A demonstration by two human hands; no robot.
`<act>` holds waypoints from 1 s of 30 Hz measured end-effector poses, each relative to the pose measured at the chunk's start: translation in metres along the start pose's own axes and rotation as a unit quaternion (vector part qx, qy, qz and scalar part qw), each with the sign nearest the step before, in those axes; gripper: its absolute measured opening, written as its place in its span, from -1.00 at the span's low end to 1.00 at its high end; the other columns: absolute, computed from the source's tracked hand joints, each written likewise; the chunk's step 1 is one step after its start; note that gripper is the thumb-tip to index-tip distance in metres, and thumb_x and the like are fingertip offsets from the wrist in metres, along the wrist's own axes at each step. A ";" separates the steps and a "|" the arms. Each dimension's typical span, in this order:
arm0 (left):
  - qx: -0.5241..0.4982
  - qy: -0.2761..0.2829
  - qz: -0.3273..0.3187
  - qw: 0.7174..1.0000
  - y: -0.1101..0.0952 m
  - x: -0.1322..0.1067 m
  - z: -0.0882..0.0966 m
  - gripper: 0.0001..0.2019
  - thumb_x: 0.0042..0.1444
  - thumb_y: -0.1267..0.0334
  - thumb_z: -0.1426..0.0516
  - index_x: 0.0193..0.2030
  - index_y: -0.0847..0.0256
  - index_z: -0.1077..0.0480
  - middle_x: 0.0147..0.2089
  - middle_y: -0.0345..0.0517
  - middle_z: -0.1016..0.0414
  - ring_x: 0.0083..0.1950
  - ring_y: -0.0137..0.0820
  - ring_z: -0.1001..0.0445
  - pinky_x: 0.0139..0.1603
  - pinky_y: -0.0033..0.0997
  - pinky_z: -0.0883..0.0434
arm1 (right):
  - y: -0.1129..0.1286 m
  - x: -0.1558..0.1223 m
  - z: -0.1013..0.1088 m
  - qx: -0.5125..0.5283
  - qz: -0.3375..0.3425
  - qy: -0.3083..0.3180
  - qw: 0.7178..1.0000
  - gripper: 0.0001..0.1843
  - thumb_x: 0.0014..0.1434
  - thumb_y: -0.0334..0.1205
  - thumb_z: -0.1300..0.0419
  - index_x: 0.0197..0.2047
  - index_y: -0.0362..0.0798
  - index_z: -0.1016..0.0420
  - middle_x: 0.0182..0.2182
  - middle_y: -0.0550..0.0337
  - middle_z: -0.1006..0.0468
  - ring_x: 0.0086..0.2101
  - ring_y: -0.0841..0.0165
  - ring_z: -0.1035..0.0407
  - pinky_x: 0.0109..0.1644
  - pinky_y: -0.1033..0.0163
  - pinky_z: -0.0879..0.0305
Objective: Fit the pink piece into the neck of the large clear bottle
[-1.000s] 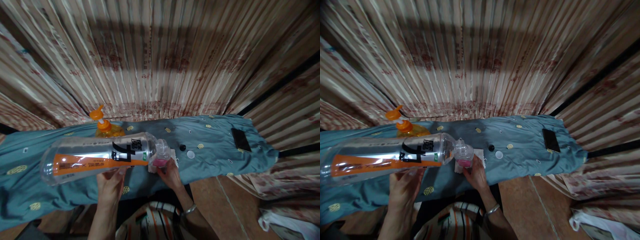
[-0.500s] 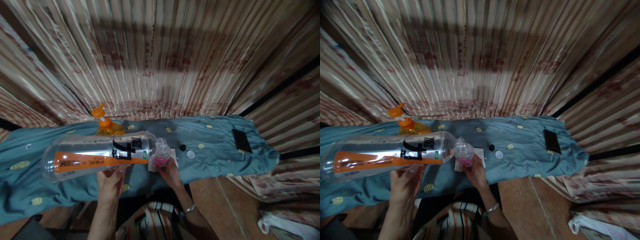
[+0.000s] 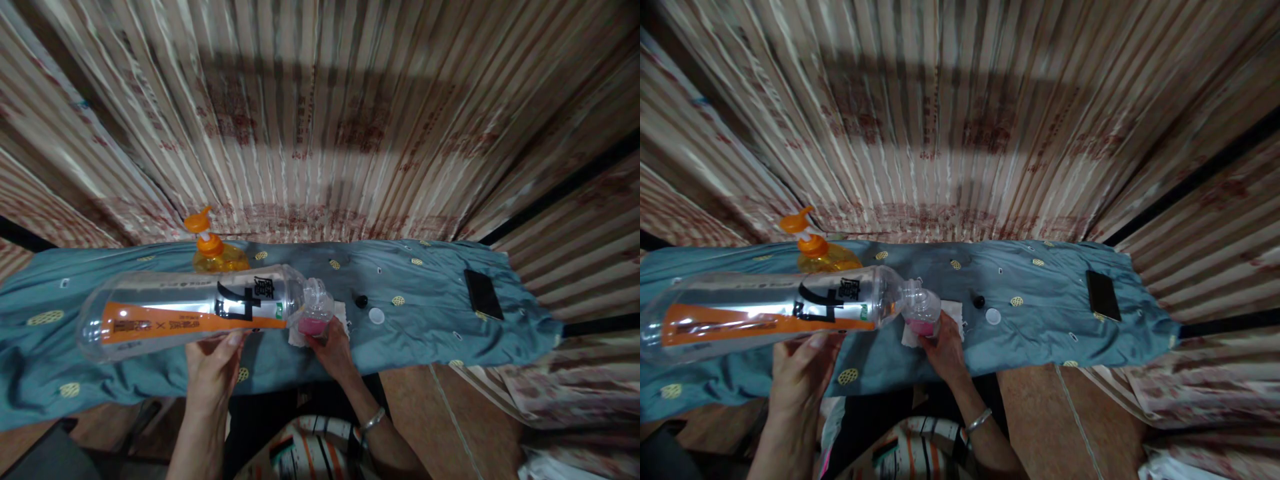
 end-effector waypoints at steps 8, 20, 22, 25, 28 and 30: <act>-0.004 0.008 0.004 1.000 0.010 -0.001 0.011 -0.61 -0.47 0.19 -0.54 -0.45 0.18 -0.57 -0.47 -0.10 -0.63 -0.49 -0.27 -0.59 -0.34 -0.26 -0.62 | -0.002 0.001 0.001 0.019 -0.008 0.003 1.000 -0.37 0.03 -0.28 -0.39 0.18 0.01 -0.39 0.03 -0.01 -0.59 0.05 0.03 -0.50 0.13 -0.08 -0.49; -0.003 -0.022 0.015 1.000 0.007 -0.003 0.015 -0.61 -0.53 0.16 -0.55 -0.55 0.19 -0.53 -0.57 -0.14 -0.57 -0.57 -0.34 -0.53 -0.48 -0.38 -0.55 | -0.001 -0.003 -0.002 0.003 0.007 -0.003 1.000 -0.31 0.00 -0.34 -0.39 0.22 -0.01 -0.35 0.06 -0.03 -0.57 0.09 0.01 -0.47 0.18 -0.13 -0.46; -0.003 -0.034 0.016 0.999 0.006 -0.003 0.015 -0.60 -0.56 0.16 -0.55 -0.54 0.17 -0.53 -0.60 -0.20 -0.54 -0.58 -0.37 -0.52 -0.49 -0.43 -0.53 | 0.000 -0.004 -0.002 0.002 0.006 -0.001 1.000 -0.31 0.02 -0.33 -0.39 0.23 0.01 -0.34 0.07 -0.03 -0.56 0.10 0.01 -0.46 0.19 -0.13 -0.46; -0.008 -0.038 0.016 0.999 0.004 -0.002 0.016 -0.58 -0.57 0.17 -0.55 -0.54 0.16 -0.51 -0.60 -0.22 -0.54 -0.58 -0.38 -0.52 -0.50 -0.45 -0.51 | 0.002 -0.003 0.001 0.000 0.000 -0.003 1.000 -0.29 0.04 -0.28 -0.38 0.25 0.01 -0.32 0.09 -0.04 -0.56 0.11 0.00 -0.46 0.18 -0.14 -0.47; -0.012 -0.025 0.020 0.999 0.006 -0.001 0.018 -0.57 -0.55 0.20 -0.55 -0.49 0.15 -0.51 -0.56 -0.21 -0.56 -0.52 -0.35 -0.54 -0.49 -0.43 -0.51 | 0.004 -0.001 0.002 0.007 -0.006 0.003 1.000 -0.32 0.05 -0.27 -0.38 0.25 0.02 -0.33 0.07 -0.02 -0.57 0.10 0.01 -0.47 0.15 -0.12 -0.49; -0.017 -0.022 0.017 0.999 0.006 -0.002 0.020 -0.58 -0.50 0.24 -0.55 -0.45 0.14 -0.51 -0.53 -0.24 -0.57 -0.48 -0.37 -0.55 -0.43 -0.43 -0.53 | 0.006 -0.001 0.004 0.009 -0.010 0.004 1.000 -0.35 0.06 -0.26 -0.38 0.22 0.05 -0.36 0.05 0.02 -0.59 0.08 0.03 -0.49 0.12 -0.10 -0.50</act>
Point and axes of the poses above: each hand's wrist, its own x-axis towards the middle knuckle, its own z-axis out of the back of the hand, y = z × x, the point moved 10 cm from there along x, towards the middle knuckle
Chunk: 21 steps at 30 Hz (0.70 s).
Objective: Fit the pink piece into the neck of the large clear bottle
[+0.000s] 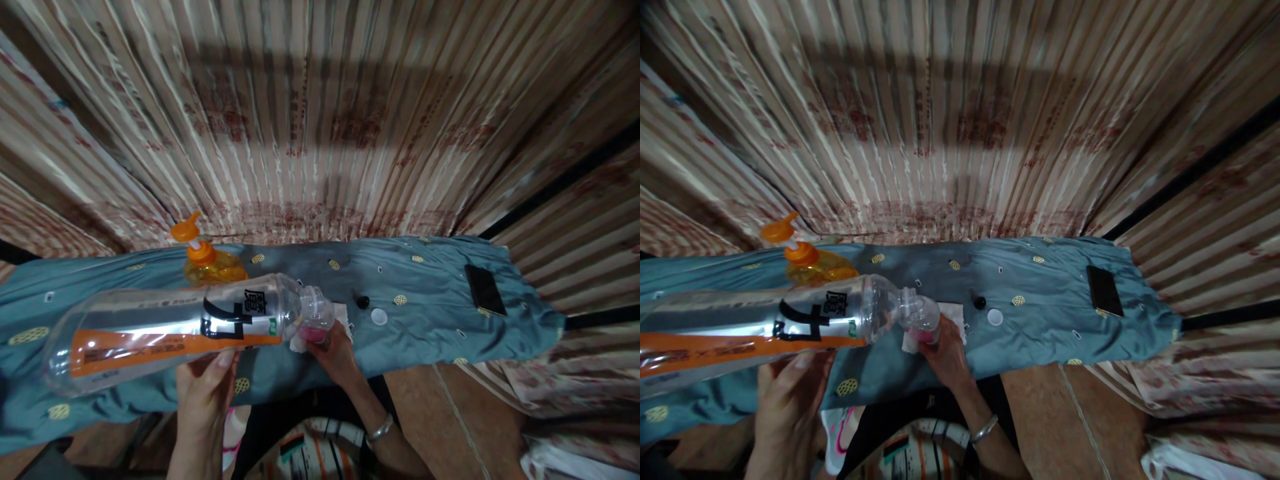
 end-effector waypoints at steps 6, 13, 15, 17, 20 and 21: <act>0.001 -0.009 -0.002 1.000 0.000 -0.004 0.001 -0.60 -0.37 0.24 -0.53 -0.38 0.09 -0.47 -0.49 -0.33 -0.58 -0.46 -0.41 -0.56 -0.37 -0.45 -0.54 | 0.000 -0.002 0.002 -0.010 -0.009 -0.005 1.000 -0.35 0.05 -0.27 -0.38 0.21 0.02 -0.36 0.04 0.01 -0.59 0.07 0.04 -0.50 0.11 -0.07 -0.52; 0.000 0.014 -0.010 1.000 -0.005 0.005 -0.012 -0.49 -0.60 0.16 -0.56 -0.50 0.14 -0.42 -0.57 -0.30 -0.51 -0.55 -0.42 -0.50 -0.52 -0.48 -0.50 | 0.002 -0.004 -0.001 -0.032 0.032 -0.010 0.999 -0.35 0.11 -0.24 -0.35 0.25 -0.01 -0.30 0.07 -0.07 -0.57 0.09 0.02 -0.48 0.12 -0.12 -0.50; 0.006 0.019 -0.012 1.000 -0.005 0.006 -0.014 -0.52 -0.57 0.16 -0.56 -0.54 0.15 -0.40 -0.60 -0.30 -0.49 -0.57 -0.43 -0.48 -0.50 -0.47 -0.51 | 0.004 -0.005 -0.001 -0.043 0.049 -0.011 0.998 -0.33 0.12 -0.24 -0.34 0.28 -0.04 -0.27 0.09 -0.11 -0.55 0.11 0.00 -0.47 0.14 -0.16 -0.49; 0.012 0.022 -0.016 1.000 -0.006 0.005 -0.015 -0.56 -0.51 0.17 -0.54 -0.55 0.15 -0.41 -0.60 -0.31 -0.50 -0.57 -0.43 -0.49 -0.45 -0.42 -0.54 | 0.003 -0.006 -0.003 -0.055 0.052 -0.008 0.997 -0.31 0.12 -0.25 -0.34 0.29 -0.05 -0.25 0.11 -0.12 -0.54 0.11 -0.01 -0.46 0.14 -0.16 -0.49; 0.016 0.027 -0.022 0.999 -0.006 0.003 -0.014 -0.61 -0.44 0.17 -0.53 -0.50 0.13 -0.45 -0.53 -0.29 -0.55 -0.51 -0.36 -0.54 -0.34 -0.30 -0.60 | 0.001 -0.007 -0.004 -0.064 0.044 -0.003 0.997 -0.30 0.12 -0.26 -0.35 0.30 -0.04 -0.24 0.11 -0.12 -0.53 0.12 0.00 -0.45 0.14 -0.15 -0.49; 0.019 0.028 -0.022 0.999 -0.006 0.002 -0.014 -0.62 -0.41 0.17 -0.52 -0.49 0.13 -0.47 -0.51 -0.28 -0.56 -0.50 -0.35 -0.55 -0.31 -0.27 -0.60 | 0.002 -0.007 -0.004 -0.064 0.044 -0.003 0.997 -0.30 0.13 -0.26 -0.35 0.30 -0.04 -0.24 0.11 -0.13 -0.52 0.13 -0.01 -0.45 0.14 -0.15 -0.49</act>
Point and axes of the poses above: each hand's wrist, its own x-axis towards the middle knuckle, its own z-axis out of the back of the hand, y = z × x, the point moved 10 cm from there along x, towards the middle knuckle
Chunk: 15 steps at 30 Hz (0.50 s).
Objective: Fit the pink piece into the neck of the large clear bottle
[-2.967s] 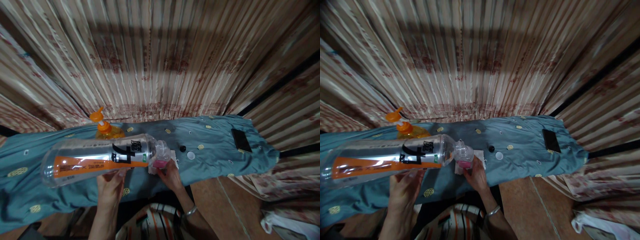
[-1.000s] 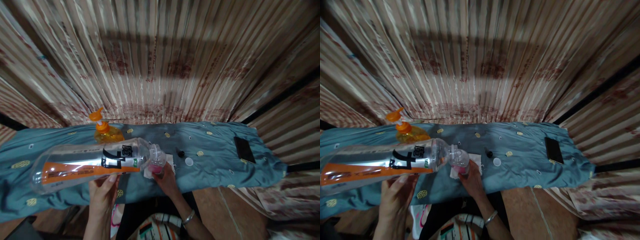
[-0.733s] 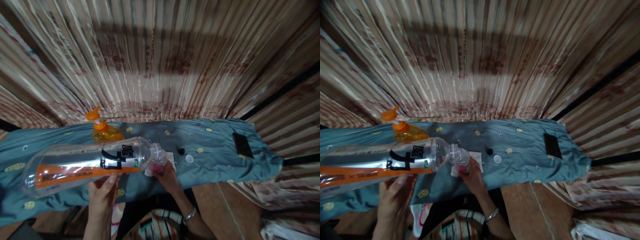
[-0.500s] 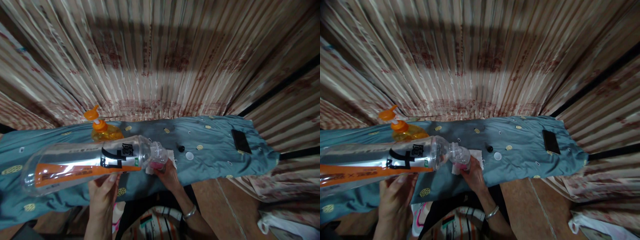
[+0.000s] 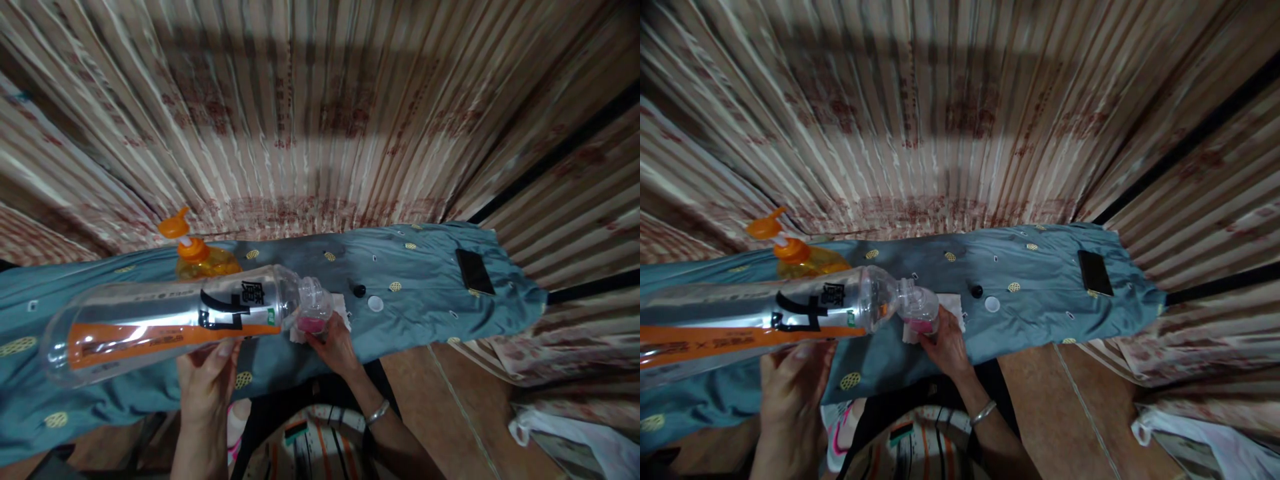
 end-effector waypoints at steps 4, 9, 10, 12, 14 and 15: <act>0.016 0.018 0.004 1.000 0.000 0.001 -0.004 -0.65 -0.39 0.13 -0.52 -0.54 0.15 -0.47 -0.57 -0.21 -0.51 -0.53 -0.33 -0.52 -0.29 -0.19 -0.61 | 0.001 0.000 0.000 -0.001 0.006 0.001 1.000 -0.29 0.11 -0.23 -0.36 0.29 -0.05 -0.26 0.10 -0.13 -0.52 0.12 -0.02 -0.44 0.14 -0.17 -0.49; -0.007 0.012 0.008 1.000 0.000 0.003 -0.006 -0.63 -0.44 0.19 -0.53 -0.56 0.12 -0.44 -0.57 -0.24 -0.49 -0.52 -0.35 -0.51 -0.31 -0.22 -0.62 | -0.001 0.000 -0.001 0.001 -0.001 0.005 1.000 -0.31 0.12 -0.22 -0.36 0.28 -0.03 -0.28 0.10 -0.11 -0.52 0.14 -0.01 -0.43 0.15 -0.16 -0.48; -0.012 0.008 0.010 1.000 0.000 0.003 -0.005 -0.63 -0.45 0.20 -0.53 -0.54 0.12 -0.46 -0.55 -0.24 -0.51 -0.51 -0.35 -0.52 -0.31 -0.24 -0.62 | -0.001 0.000 -0.001 0.001 -0.002 0.006 1.000 -0.31 0.12 -0.22 -0.36 0.28 -0.03 -0.28 0.10 -0.11 -0.52 0.14 -0.01 -0.43 0.15 -0.17 -0.48; -0.018 0.001 0.011 1.000 0.000 0.003 -0.004 -0.62 -0.47 0.22 -0.54 -0.51 0.12 -0.48 -0.54 -0.24 -0.52 -0.51 -0.37 -0.52 -0.34 -0.29 -0.61 | 0.000 0.000 -0.001 0.002 -0.001 0.007 1.000 -0.30 0.11 -0.25 -0.36 0.29 -0.03 -0.26 0.11 -0.11 -0.52 0.14 -0.01 -0.43 0.15 -0.17 -0.48; -0.021 -0.002 0.012 1.000 0.000 0.004 -0.004 -0.60 -0.51 0.22 -0.55 -0.52 0.13 -0.49 -0.56 -0.25 -0.51 -0.54 -0.39 -0.50 -0.41 -0.35 -0.58 | 0.001 0.000 0.000 0.006 0.002 0.006 1.000 -0.28 0.11 -0.27 -0.36 0.31 -0.02 -0.24 0.11 -0.10 -0.52 0.13 0.00 -0.44 0.15 -0.16 -0.49; -0.024 -0.004 0.011 1.000 0.001 0.004 -0.003 -0.59 -0.54 0.21 -0.55 -0.53 0.13 -0.48 -0.57 -0.25 -0.51 -0.55 -0.39 -0.49 -0.45 -0.37 -0.56 | 0.002 0.001 0.000 0.008 0.004 0.006 1.000 -0.27 0.11 -0.28 -0.36 0.31 -0.02 -0.23 0.11 -0.09 -0.52 0.13 0.00 -0.44 0.15 -0.15 -0.49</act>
Point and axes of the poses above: each hand's wrist, its own x-axis towards the middle knuckle, its own z-axis out of the back of the hand, y = z × x, the point moved 10 cm from there along x, towards the middle knuckle
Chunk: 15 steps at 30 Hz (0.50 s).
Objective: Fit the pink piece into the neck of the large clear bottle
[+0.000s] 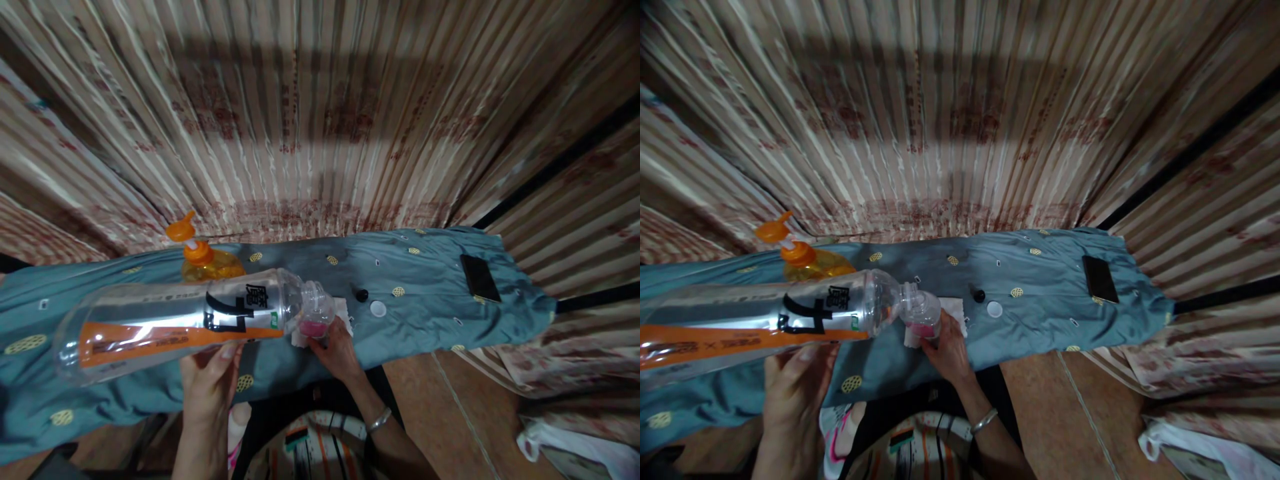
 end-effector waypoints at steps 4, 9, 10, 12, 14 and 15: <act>-0.007 -0.003 -0.002 1.000 0.002 0.002 0.002 -0.58 -0.55 0.23 -0.54 -0.50 0.14 -0.51 -0.55 -0.24 -0.55 -0.53 -0.37 -0.54 -0.44 -0.39 -0.57 | 0.002 0.001 0.000 0.004 0.010 0.002 1.000 -0.30 0.13 -0.29 -0.35 0.30 -0.03 -0.24 0.10 -0.09 -0.53 0.13 0.01 -0.44 0.16 -0.14 -0.48; -0.013 -0.006 -0.007 1.000 0.002 0.003 0.004 -0.54 -0.59 0.24 -0.54 -0.47 0.16 -0.49 -0.51 -0.26 -0.58 -0.50 -0.37 -0.57 -0.41 -0.44 -0.57 | 0.003 0.000 0.001 0.003 0.024 -0.006 1.000 -0.31 0.14 -0.28 -0.34 0.30 -0.08 -0.23 0.12 -0.14 -0.52 0.14 0.00 -0.43 0.17 -0.15 -0.46; -0.012 -0.006 -0.005 1.000 0.002 0.003 0.004 -0.54 -0.59 0.24 -0.54 -0.47 0.16 -0.48 -0.52 -0.27 -0.57 -0.51 -0.38 -0.56 -0.43 -0.45 -0.57 | 0.002 0.000 0.001 0.002 0.024 -0.005 1.000 -0.30 0.15 -0.27 -0.34 0.31 -0.08 -0.22 0.12 -0.15 -0.52 0.14 0.00 -0.43 0.17 -0.14 -0.47; -0.011 -0.007 -0.003 1.000 0.003 0.004 0.004 -0.54 -0.58 0.23 -0.54 -0.48 0.15 -0.47 -0.55 -0.29 -0.55 -0.54 -0.40 -0.54 -0.45 -0.46 -0.56 | 0.001 -0.001 0.000 -0.002 0.019 -0.003 1.000 -0.29 0.14 -0.27 -0.35 0.31 -0.09 -0.22 0.12 -0.16 -0.52 0.13 -0.01 -0.44 0.16 -0.15 -0.47; -0.011 -0.011 -0.002 1.000 0.004 0.004 0.004 -0.54 -0.60 0.23 -0.54 -0.51 0.15 -0.45 -0.56 -0.30 -0.54 -0.55 -0.41 -0.53 -0.44 -0.46 -0.56 | 0.000 -0.001 0.000 -0.008 0.014 -0.003 1.000 -0.29 0.14 -0.26 -0.35 0.31 -0.09 -0.22 0.12 -0.17 -0.52 0.13 -0.02 -0.44 0.15 -0.16 -0.48; -0.010 -0.012 -0.001 1.000 0.004 0.004 0.004 -0.54 -0.61 0.22 -0.54 -0.52 0.15 -0.45 -0.56 -0.29 -0.54 -0.56 -0.41 -0.53 -0.44 -0.45 -0.56 | 0.000 -0.001 0.000 -0.010 0.012 -0.003 1.000 -0.29 0.14 -0.26 -0.35 0.31 -0.09 -0.22 0.12 -0.16 -0.52 0.12 -0.02 -0.44 0.15 -0.16 -0.48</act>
Point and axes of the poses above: each hand's wrist, its own x-axis towards the middle knuckle, its own z-axis out of the back of the hand, y = z × x, the point moved 10 cm from there along x, towards the middle knuckle
